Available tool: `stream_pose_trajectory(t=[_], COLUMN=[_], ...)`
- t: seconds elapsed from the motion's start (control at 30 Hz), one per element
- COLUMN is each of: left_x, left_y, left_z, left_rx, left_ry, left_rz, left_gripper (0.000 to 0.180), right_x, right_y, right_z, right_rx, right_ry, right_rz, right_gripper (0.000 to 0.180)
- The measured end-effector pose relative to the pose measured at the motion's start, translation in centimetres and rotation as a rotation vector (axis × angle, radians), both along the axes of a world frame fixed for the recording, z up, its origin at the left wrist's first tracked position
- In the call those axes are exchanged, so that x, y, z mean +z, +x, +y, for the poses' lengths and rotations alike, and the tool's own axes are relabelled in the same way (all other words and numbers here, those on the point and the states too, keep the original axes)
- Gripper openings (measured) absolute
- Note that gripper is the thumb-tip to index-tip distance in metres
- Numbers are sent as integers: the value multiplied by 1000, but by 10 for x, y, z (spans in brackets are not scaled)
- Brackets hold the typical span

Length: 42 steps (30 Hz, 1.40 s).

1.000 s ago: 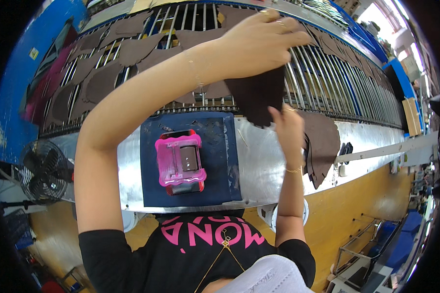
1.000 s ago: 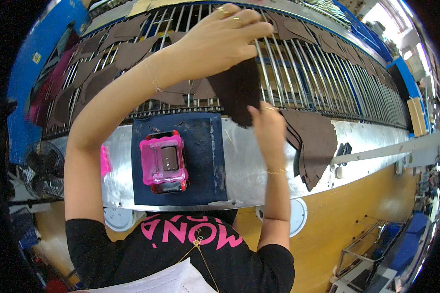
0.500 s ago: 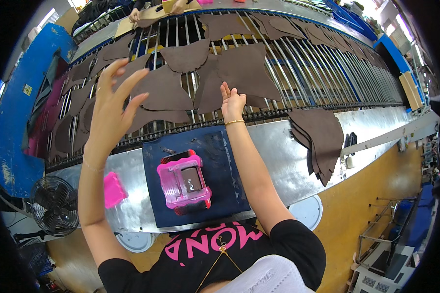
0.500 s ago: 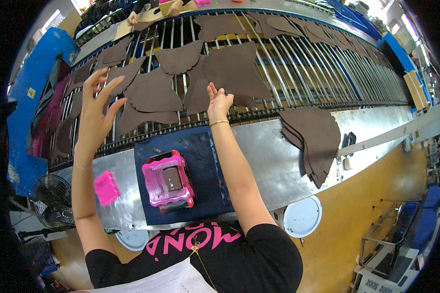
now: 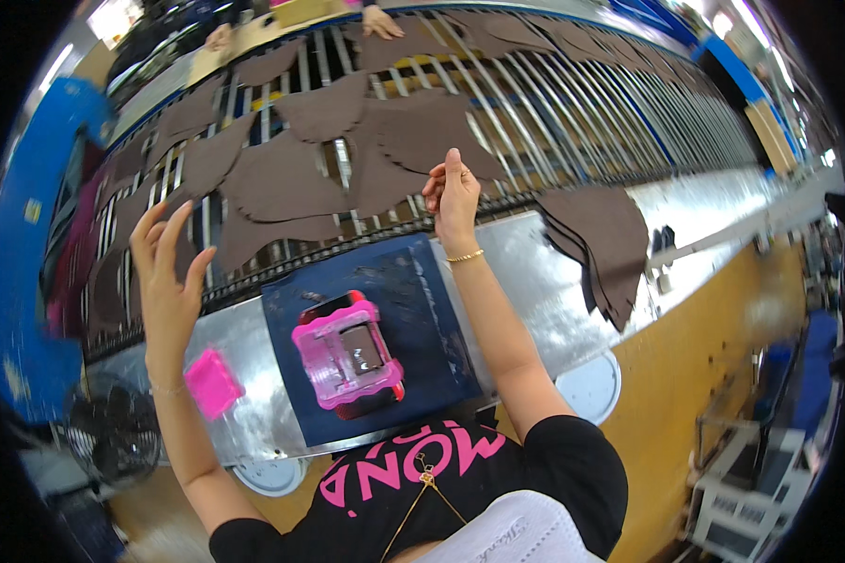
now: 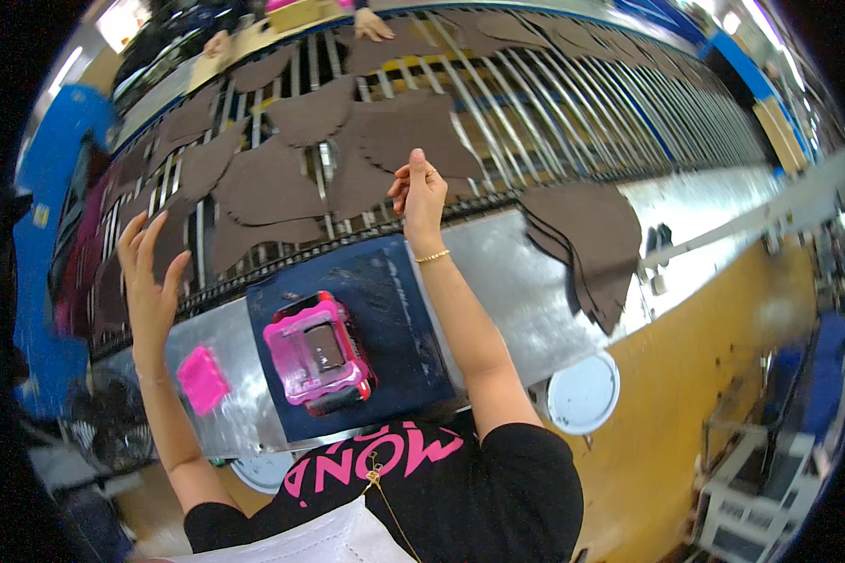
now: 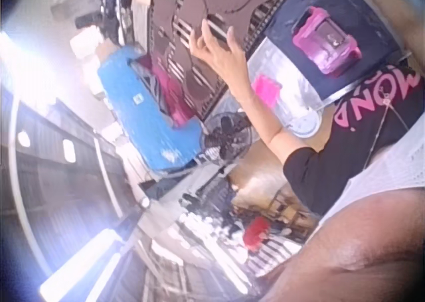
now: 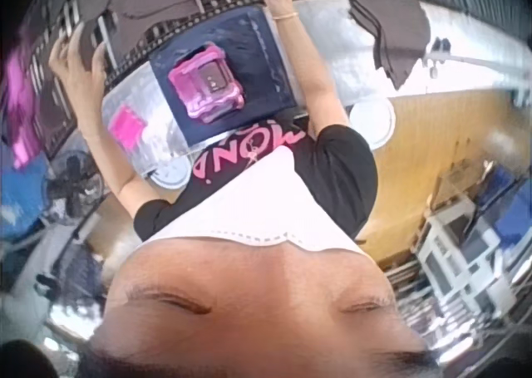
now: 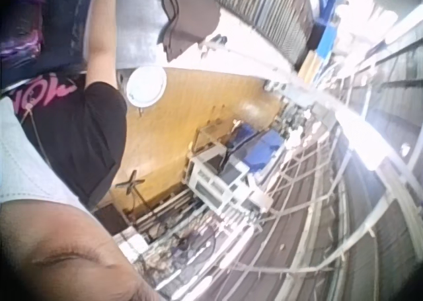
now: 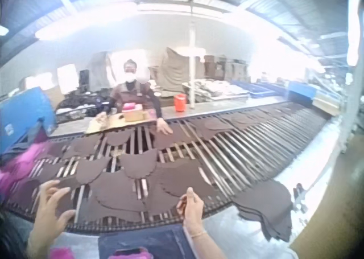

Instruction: The person repeatedly picks up brown fabric pieces from a conveyor belt and places them onto a metal rack. The person handles the pieces one at a time, arranging them in a row along the rack throughout the clip.

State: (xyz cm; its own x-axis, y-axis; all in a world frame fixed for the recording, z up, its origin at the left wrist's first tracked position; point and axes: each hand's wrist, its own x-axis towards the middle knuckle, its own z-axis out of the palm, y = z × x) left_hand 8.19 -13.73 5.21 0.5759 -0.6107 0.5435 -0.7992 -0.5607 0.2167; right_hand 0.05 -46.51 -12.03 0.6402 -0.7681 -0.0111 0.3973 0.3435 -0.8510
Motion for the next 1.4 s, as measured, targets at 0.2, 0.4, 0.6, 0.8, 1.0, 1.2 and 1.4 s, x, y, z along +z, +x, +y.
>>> stream_pose_trajectory(t=[0.2,0.4,0.6,0.8,1.0,1.2,1.4], left_x=[-21,-39,-42,-54,-49,-56,-18], left_y=[-1,-6,-20,-25,-29,-36,-30], left_z=[4,-17,-30,-20,-30,-51,29], left_rx=[-17,-121,-184,-195,-252,-298,-71], left_ry=[-2,-31,-66,-65,-165,-608,-625], left_rz=[55,140,232,286,309,553,758], left_gripper=[50,50,52,52,55,43,17], right_x=[-6,-43,-46,-28,81,111,106], right_y=[-168,-311,-315,-305,-235,-161,-122], right_z=[-113,-172,-190,-177,-83,4,80], right_rx=[-585,-669,-520,-590,-825,-486,104], right_ry=[-1065,-701,-660,-775,-1301,-1035,-1085], right_rz=[902,1611,1575,1411,872,247,150], right_gripper=[28,66,69,28,19,20,28])
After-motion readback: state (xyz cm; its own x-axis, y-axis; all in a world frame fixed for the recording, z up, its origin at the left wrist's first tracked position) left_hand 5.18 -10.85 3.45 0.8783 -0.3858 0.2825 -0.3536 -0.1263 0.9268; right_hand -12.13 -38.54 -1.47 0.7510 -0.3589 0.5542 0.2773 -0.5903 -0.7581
